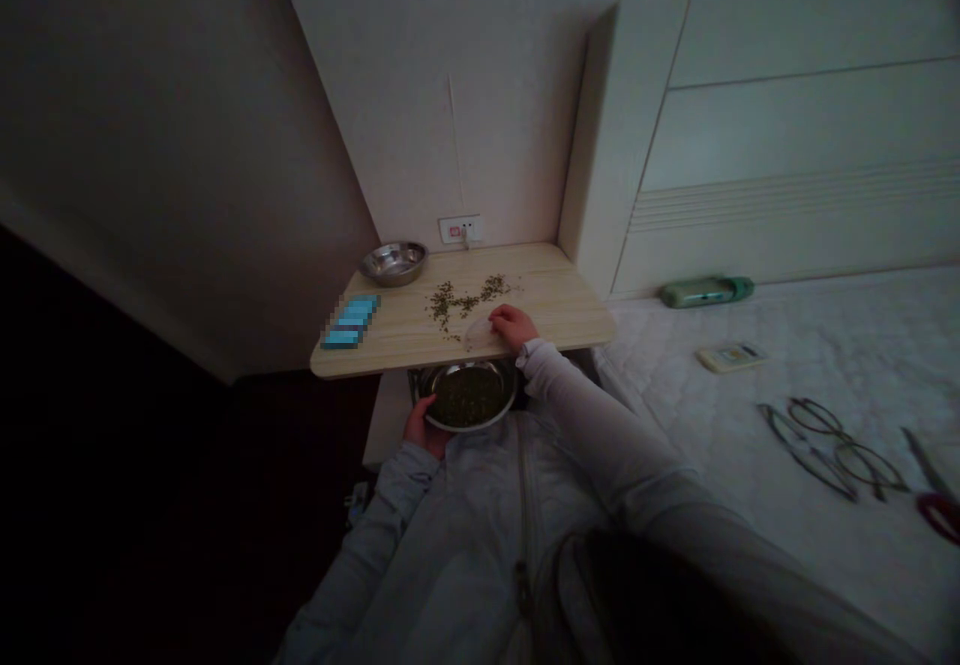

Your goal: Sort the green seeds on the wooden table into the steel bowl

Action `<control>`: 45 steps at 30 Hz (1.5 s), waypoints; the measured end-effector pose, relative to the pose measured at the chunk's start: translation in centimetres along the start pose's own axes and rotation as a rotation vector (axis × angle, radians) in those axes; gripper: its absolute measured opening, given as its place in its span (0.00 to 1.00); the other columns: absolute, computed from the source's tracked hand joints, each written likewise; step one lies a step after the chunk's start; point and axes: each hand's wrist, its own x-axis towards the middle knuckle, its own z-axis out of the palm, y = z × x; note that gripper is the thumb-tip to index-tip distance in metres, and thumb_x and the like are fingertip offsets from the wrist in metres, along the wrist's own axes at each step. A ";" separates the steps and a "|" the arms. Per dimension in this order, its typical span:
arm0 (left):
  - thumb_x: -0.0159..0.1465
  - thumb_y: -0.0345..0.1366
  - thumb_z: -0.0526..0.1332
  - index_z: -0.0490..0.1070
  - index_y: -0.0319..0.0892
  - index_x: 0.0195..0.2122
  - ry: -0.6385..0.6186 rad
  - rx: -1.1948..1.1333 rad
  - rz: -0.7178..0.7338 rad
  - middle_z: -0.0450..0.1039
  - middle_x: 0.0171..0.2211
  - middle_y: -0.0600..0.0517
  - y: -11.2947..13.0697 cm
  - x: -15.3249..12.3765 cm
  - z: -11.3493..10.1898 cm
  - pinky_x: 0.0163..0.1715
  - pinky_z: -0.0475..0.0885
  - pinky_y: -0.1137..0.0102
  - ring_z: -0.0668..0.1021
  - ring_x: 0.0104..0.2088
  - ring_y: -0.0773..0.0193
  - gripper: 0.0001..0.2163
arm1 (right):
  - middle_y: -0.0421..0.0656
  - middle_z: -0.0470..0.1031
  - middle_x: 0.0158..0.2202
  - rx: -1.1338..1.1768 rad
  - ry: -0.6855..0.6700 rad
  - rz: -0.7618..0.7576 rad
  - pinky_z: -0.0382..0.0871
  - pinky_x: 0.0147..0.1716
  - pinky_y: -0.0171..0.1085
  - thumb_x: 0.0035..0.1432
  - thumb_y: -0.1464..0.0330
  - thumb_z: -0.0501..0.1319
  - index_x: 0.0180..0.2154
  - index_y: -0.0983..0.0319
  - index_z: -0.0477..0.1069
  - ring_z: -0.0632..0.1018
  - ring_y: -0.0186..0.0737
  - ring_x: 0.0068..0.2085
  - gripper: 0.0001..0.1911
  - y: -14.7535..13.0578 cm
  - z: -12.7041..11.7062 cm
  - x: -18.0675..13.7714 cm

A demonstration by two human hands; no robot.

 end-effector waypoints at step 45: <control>0.50 0.31 0.52 0.69 0.35 0.29 0.014 -0.017 -0.028 0.74 0.25 0.46 0.1 0.2 -0.2 0.39 0.66 0.64 0.72 0.39 0.57 0.09 | 0.34 0.65 0.15 0.044 -0.083 0.022 0.59 0.25 0.30 0.40 0.69 0.52 0.22 0.62 0.64 0.66 0.28 0.21 0.04 0.1 0.1 -0.1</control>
